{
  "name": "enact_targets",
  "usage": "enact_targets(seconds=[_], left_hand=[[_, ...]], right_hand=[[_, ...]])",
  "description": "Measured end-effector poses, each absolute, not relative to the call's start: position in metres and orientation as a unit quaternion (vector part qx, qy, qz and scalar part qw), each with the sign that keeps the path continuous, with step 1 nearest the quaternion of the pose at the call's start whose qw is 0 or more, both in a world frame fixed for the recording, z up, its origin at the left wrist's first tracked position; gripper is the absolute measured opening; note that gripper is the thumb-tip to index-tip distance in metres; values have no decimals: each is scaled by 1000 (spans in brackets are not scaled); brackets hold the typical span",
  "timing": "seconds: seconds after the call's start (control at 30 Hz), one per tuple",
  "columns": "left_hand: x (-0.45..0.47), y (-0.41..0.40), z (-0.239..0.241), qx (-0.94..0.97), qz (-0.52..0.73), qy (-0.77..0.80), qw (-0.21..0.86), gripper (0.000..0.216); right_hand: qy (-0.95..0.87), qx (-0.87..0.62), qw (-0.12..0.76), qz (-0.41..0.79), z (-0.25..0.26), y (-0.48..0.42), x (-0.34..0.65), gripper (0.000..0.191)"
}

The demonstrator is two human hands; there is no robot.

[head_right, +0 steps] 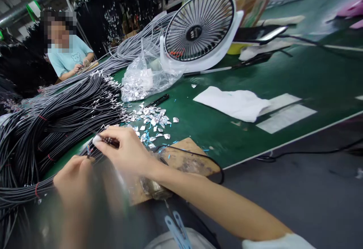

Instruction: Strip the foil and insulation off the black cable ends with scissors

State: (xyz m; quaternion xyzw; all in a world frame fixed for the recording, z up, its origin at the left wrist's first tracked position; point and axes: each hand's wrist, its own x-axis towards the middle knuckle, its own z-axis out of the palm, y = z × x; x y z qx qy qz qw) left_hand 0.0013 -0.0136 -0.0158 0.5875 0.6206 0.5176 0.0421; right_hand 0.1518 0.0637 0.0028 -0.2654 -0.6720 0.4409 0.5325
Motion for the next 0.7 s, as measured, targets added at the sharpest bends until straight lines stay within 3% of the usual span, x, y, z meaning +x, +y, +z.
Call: enact_targets(seconds=[0.33, 0.57, 0.7], left_hand=[[8, -15, -19, 594, 520, 614, 17, 15], [6, -13, -16, 630, 510, 586, 11, 10], [7, -12, -17, 621, 519, 587, 6, 12]], right_hand=[[-721, -191, 585, 318, -2, 58, 151, 13], [-710, -239, 518, 413, 3, 57, 152, 15], [-706, -220, 567, 364, 2, 57, 151, 12]])
